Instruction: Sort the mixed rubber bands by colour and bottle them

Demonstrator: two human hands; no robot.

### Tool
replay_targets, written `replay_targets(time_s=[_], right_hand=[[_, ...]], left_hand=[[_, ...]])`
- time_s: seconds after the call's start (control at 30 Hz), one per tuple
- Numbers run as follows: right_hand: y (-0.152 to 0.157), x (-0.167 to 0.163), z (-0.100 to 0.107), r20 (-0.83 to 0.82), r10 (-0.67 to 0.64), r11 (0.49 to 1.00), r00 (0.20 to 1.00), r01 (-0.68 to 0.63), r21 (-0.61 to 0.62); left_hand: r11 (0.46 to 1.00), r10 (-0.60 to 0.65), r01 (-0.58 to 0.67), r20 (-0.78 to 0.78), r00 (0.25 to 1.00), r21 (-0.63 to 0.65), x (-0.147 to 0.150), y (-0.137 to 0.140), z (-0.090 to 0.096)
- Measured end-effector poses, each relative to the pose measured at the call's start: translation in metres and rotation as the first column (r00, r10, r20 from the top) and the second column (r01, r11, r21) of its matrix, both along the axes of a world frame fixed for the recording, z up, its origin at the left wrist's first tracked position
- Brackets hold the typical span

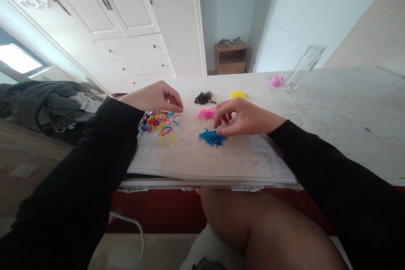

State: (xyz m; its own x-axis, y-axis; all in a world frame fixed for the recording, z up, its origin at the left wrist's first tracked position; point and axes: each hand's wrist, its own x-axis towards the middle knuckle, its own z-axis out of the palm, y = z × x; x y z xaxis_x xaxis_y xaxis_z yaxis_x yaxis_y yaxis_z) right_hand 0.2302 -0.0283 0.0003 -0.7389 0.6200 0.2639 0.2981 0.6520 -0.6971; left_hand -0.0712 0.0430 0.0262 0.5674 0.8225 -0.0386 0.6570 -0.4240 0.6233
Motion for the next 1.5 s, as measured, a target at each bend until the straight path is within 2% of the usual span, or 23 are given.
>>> replay_targets(time_s=[0.1, 0.2, 0.3, 0.6, 0.9, 1.17, 1.5], right_hand=[[0.0, 0.001, 0.001, -0.024, -0.033, 0.998, 0.999, 0.035, 0.045], [0.0, 0.002, 0.001, -0.037, -0.036, 0.997, 0.999, 0.039, 0.071], [0.001, 0.002, 0.001, -0.033, -0.033, 0.997, 0.999, 0.035, 0.076], [-0.002, 0.001, 0.005, -0.023, -0.04, 0.998, 0.999, 0.041, 0.048], [-0.002, 0.002, 0.004, -0.013, -0.048, 0.998, 0.999, 0.049, 0.043], [-0.002, 0.002, 0.004, 0.013, -0.052, 0.997, 0.999, 0.051, 0.052], [-0.003, 0.003, 0.005, 0.026, -0.051, 0.998, 0.998, 0.05, 0.036]], left_hand=[[0.999, 0.0, 0.005, -0.124, 0.992, 0.041, -0.001, 0.001, 0.0], [0.998, 0.0, 0.016, -0.29, 0.957, 0.054, -0.003, 0.002, 0.001], [0.998, -0.009, 0.031, -0.381, 0.925, 0.053, -0.007, 0.003, 0.0], [0.999, -0.039, 0.026, -0.395, 0.918, -0.04, -0.004, -0.004, 0.001], [0.993, -0.052, 0.086, -0.376, 0.925, 0.075, -0.007, -0.002, 0.002], [0.998, -0.067, 0.058, -0.436, 0.897, -0.033, -0.013, 0.001, 0.001], [0.998, -0.068, 0.068, -0.505, 0.861, -0.018, -0.013, -0.001, 0.0]])
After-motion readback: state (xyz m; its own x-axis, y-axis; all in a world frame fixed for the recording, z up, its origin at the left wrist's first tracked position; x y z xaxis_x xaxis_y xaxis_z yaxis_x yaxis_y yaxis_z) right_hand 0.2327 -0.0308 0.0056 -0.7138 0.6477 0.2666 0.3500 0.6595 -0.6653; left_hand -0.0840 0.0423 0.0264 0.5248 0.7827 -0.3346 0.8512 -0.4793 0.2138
